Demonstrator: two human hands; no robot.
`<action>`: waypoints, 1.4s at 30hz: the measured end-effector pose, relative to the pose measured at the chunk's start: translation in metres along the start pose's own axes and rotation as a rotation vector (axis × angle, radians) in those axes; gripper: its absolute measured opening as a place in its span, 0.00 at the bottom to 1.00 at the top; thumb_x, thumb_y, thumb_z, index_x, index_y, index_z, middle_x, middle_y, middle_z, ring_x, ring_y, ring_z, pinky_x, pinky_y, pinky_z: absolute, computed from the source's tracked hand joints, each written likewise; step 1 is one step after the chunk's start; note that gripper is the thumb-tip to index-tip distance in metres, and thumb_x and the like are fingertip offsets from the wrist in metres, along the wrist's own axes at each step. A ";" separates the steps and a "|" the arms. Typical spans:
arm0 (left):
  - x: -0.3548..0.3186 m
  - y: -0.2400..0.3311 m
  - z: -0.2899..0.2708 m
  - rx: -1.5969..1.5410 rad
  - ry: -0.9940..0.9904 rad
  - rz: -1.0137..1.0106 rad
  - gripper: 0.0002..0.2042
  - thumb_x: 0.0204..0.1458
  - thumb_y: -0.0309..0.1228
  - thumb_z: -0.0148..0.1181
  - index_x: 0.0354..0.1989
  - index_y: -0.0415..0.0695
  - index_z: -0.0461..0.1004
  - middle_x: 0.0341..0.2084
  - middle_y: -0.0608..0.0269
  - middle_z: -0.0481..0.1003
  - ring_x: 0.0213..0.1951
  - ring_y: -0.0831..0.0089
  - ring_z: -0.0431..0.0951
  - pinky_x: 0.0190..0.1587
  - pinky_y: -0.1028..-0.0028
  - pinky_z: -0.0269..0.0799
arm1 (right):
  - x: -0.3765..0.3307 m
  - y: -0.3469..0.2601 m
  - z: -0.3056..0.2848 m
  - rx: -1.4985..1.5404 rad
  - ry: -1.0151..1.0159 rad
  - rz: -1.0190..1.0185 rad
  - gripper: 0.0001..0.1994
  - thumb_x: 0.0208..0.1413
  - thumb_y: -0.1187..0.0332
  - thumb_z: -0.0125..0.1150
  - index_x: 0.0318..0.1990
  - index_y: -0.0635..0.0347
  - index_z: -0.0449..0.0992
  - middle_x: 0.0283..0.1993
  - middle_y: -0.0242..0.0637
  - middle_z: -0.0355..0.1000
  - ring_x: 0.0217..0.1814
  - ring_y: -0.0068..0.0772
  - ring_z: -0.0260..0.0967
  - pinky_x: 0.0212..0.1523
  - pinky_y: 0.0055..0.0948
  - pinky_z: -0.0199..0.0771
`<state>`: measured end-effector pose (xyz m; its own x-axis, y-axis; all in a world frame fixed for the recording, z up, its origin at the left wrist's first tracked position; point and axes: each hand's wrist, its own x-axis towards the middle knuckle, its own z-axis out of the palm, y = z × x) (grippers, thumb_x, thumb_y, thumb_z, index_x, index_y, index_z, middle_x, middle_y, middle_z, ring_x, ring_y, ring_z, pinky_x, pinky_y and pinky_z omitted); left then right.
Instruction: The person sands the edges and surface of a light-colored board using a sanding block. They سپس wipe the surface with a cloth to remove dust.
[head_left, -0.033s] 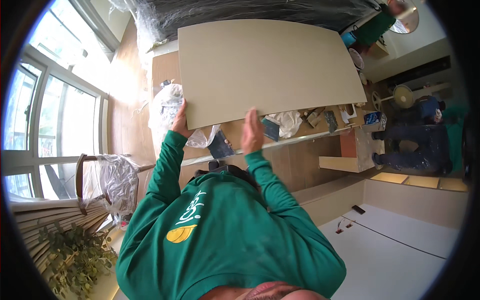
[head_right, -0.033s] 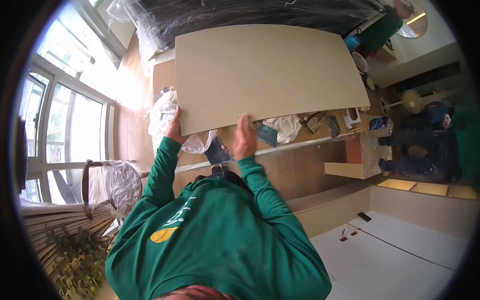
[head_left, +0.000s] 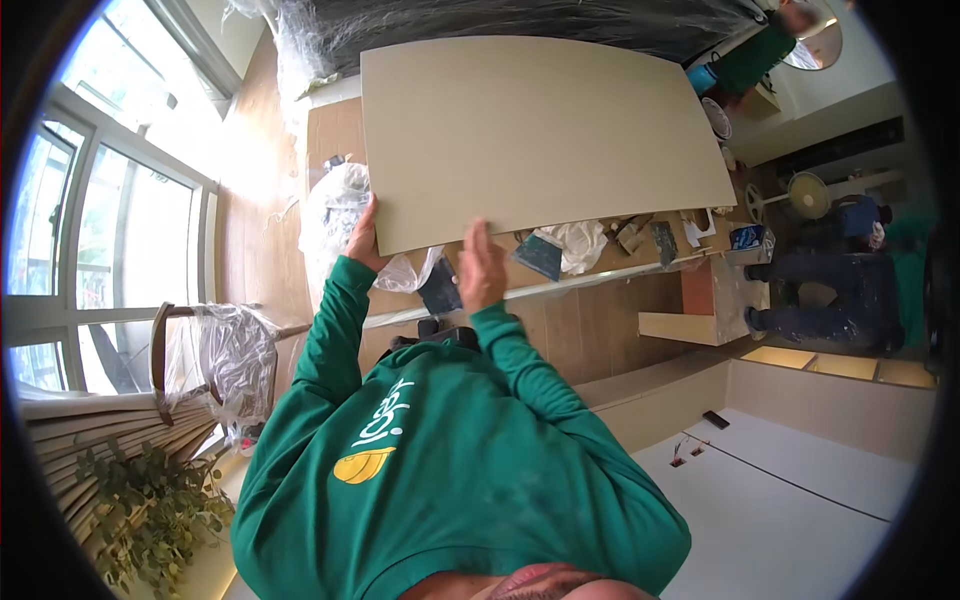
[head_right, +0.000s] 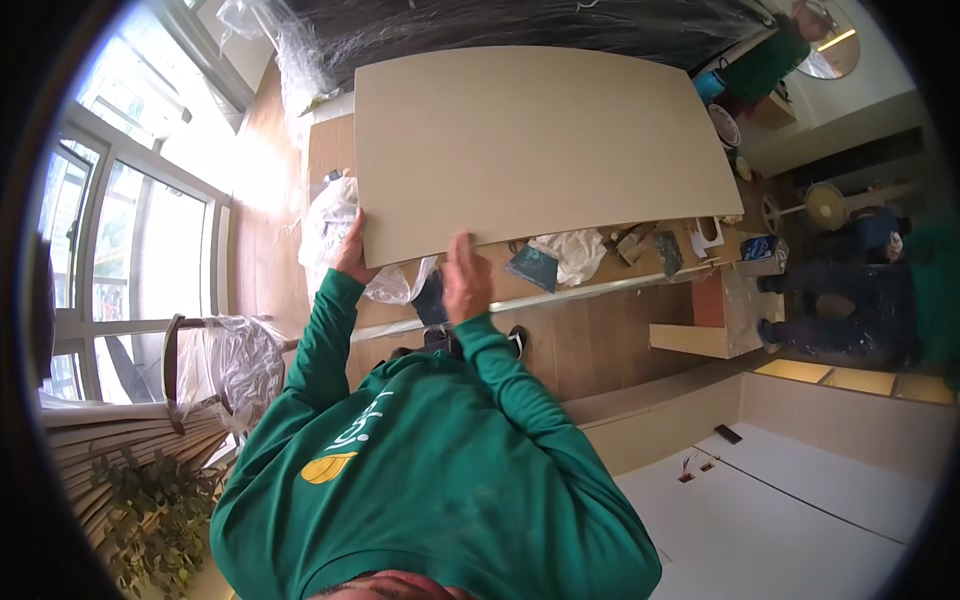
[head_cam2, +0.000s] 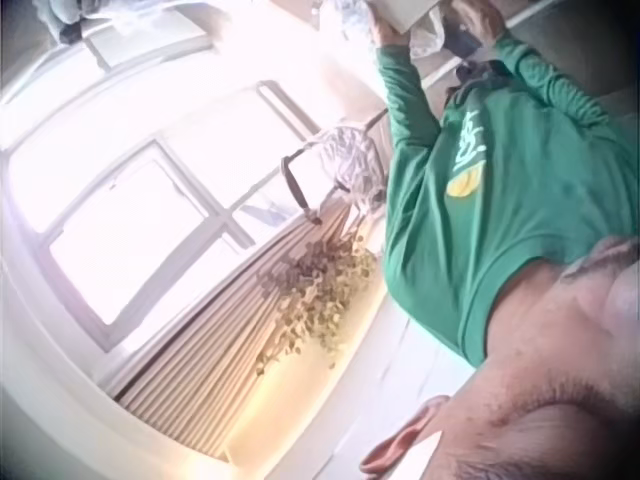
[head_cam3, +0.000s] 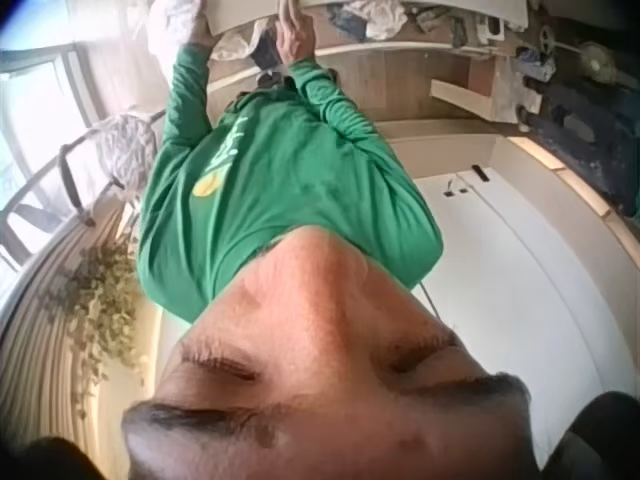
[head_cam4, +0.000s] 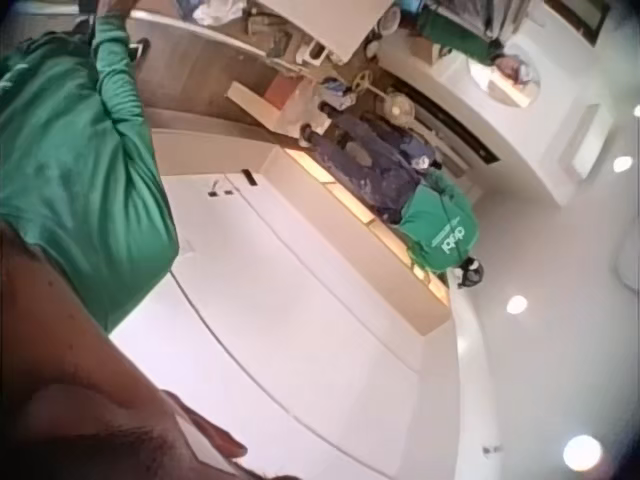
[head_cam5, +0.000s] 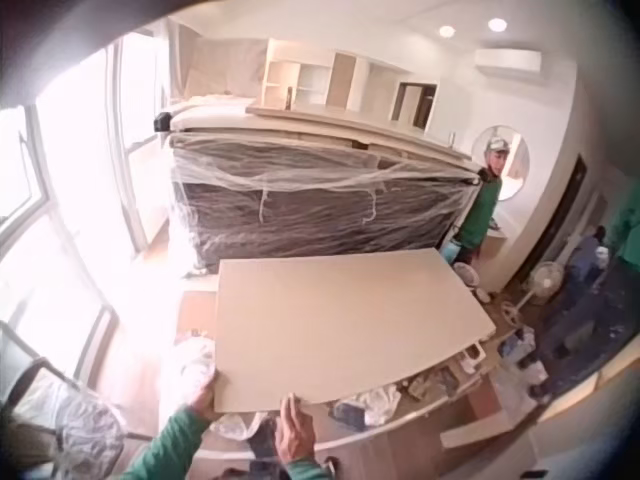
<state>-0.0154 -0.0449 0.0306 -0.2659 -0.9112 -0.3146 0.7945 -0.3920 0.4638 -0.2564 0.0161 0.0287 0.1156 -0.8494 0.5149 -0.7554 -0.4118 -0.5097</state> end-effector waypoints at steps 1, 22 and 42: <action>0.001 0.000 0.000 0.005 -0.015 -0.018 0.29 0.69 0.56 0.47 0.67 0.46 0.67 0.59 0.59 0.75 0.58 0.63 0.77 0.61 0.61 0.75 | -0.004 -0.026 0.020 0.013 -0.074 -0.061 0.29 0.60 0.75 0.59 0.71 0.62 0.67 0.76 0.44 0.61 0.58 0.53 0.72 0.60 0.43 0.72; -0.001 0.010 -0.006 0.033 -0.050 -0.101 0.32 0.69 0.57 0.45 0.72 0.47 0.62 0.66 0.62 0.69 0.66 0.66 0.70 0.66 0.62 0.68 | 0.013 0.003 -0.027 -0.246 -0.143 -0.072 0.31 0.59 0.74 0.63 0.72 0.62 0.66 0.77 0.44 0.61 0.49 0.48 0.75 0.48 0.37 0.78; -0.004 0.007 0.003 0.043 -0.022 -0.081 0.31 0.69 0.57 0.47 0.70 0.45 0.64 0.63 0.58 0.72 0.63 0.62 0.72 0.66 0.59 0.69 | 0.008 -0.089 0.034 -0.038 -0.266 -0.188 0.32 0.51 0.75 0.63 0.69 0.59 0.71 0.76 0.36 0.63 0.50 0.45 0.74 0.53 0.39 0.79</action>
<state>-0.0107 -0.0447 0.0378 -0.3410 -0.8787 -0.3341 0.7461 -0.4692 0.4725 -0.1662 0.0348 0.0552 0.4156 -0.8184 0.3969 -0.7279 -0.5609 -0.3943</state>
